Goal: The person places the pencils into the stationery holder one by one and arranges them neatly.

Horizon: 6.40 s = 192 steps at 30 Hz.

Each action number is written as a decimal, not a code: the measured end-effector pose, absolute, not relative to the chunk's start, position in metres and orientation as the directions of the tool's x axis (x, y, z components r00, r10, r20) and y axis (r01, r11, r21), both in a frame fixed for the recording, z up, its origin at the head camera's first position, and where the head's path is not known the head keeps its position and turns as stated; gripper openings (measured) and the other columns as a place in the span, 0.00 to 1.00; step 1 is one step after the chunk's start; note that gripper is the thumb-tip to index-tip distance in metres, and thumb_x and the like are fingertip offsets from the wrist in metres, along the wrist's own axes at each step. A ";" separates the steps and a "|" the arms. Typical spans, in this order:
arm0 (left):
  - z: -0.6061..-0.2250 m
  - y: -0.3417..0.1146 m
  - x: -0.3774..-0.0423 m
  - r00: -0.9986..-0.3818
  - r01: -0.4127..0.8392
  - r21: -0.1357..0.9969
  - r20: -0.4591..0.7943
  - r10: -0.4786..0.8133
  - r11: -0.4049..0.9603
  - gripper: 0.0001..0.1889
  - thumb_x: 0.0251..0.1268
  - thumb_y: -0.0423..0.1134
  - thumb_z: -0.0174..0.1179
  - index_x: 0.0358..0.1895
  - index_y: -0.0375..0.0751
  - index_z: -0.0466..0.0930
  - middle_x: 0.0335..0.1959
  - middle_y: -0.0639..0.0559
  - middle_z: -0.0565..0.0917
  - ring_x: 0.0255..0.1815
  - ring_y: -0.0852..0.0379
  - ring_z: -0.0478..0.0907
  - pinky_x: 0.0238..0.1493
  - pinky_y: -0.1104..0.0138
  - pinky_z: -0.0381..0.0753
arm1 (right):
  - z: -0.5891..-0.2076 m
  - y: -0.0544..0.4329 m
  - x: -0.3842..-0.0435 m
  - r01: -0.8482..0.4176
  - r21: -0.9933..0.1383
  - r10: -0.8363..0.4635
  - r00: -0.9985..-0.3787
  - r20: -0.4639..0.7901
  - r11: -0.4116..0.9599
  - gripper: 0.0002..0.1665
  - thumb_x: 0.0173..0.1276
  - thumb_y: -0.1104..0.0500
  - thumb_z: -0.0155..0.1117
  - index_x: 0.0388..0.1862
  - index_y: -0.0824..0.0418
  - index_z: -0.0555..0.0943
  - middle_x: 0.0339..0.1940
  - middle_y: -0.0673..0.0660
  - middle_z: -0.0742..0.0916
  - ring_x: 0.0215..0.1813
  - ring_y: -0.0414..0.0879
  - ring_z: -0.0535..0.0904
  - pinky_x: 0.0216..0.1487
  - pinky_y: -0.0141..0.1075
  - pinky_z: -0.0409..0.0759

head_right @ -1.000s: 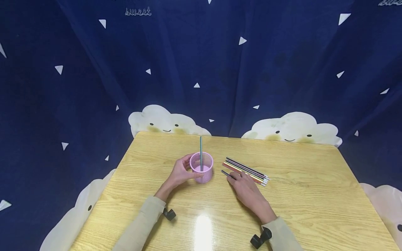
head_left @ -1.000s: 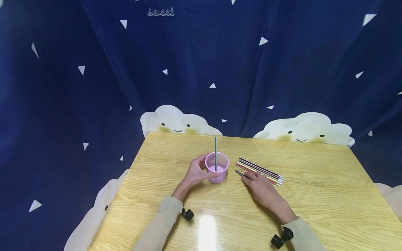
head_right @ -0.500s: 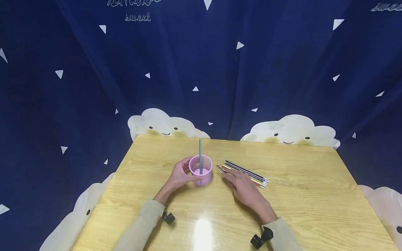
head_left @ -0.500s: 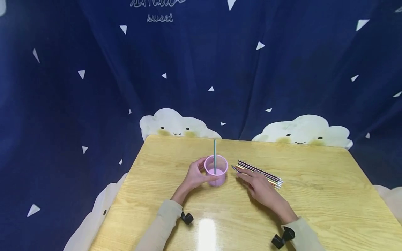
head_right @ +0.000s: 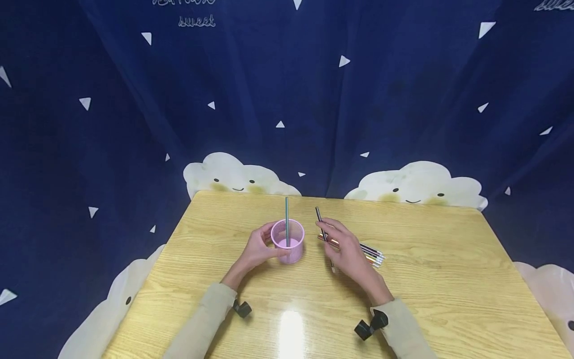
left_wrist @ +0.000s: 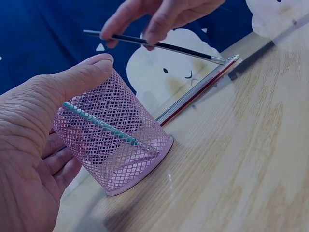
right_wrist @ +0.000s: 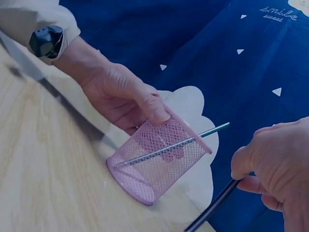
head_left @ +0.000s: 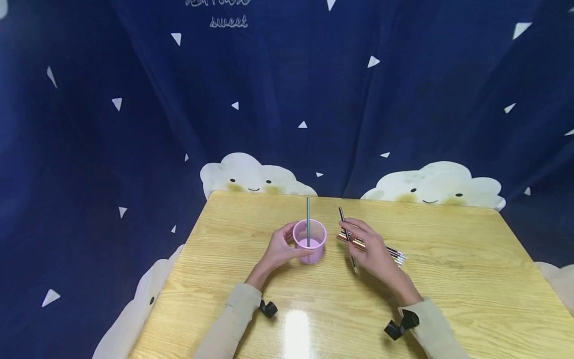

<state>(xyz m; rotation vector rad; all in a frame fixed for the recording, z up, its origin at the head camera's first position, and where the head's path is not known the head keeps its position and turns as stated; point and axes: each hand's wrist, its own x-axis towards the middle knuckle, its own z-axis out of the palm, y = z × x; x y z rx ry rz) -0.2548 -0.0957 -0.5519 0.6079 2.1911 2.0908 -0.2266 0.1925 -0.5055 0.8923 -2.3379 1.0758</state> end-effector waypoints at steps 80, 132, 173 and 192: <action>-0.553 -0.096 -0.252 -0.915 0.253 0.967 0.233 0.330 0.019 0.41 0.48 0.28 0.81 0.70 0.37 0.75 0.64 0.40 0.83 0.67 0.39 0.79 0.74 0.50 0.75 | -0.511 0.103 -0.262 -0.698 -0.598 -0.307 -0.713 0.630 0.394 0.38 0.55 0.80 0.74 0.67 0.67 0.80 0.68 0.65 0.79 0.39 0.53 0.89 0.26 0.27 0.83; -0.551 -0.096 -0.254 -0.917 0.280 0.957 0.244 0.314 0.075 0.42 0.47 0.31 0.82 0.71 0.39 0.76 0.65 0.44 0.83 0.68 0.40 0.79 0.74 0.55 0.75 | -0.504 0.100 -0.259 -0.654 -0.515 -0.308 -0.736 0.602 0.554 0.28 0.64 0.69 0.72 0.64 0.69 0.81 0.63 0.70 0.83 0.50 0.61 0.85 0.56 0.57 0.82; -0.551 -0.096 -0.259 -0.918 0.276 0.959 0.244 0.313 0.062 0.43 0.45 0.31 0.83 0.71 0.37 0.75 0.65 0.39 0.82 0.68 0.35 0.77 0.74 0.50 0.75 | -0.573 0.208 -0.217 -0.538 -0.289 -0.361 -0.794 0.489 0.792 0.21 0.68 0.63 0.67 0.60 0.63 0.86 0.63 0.61 0.87 0.46 0.54 0.76 0.47 0.52 0.73; -0.551 -0.096 -0.257 -0.933 0.254 0.961 0.214 0.291 0.106 0.43 0.44 0.32 0.84 0.71 0.41 0.76 0.65 0.47 0.84 0.67 0.49 0.80 0.74 0.58 0.75 | -0.573 0.207 -0.217 -0.563 -0.285 -0.413 -0.795 0.445 0.776 0.16 0.69 0.63 0.68 0.55 0.60 0.89 0.58 0.62 0.88 0.50 0.59 0.76 0.48 0.54 0.73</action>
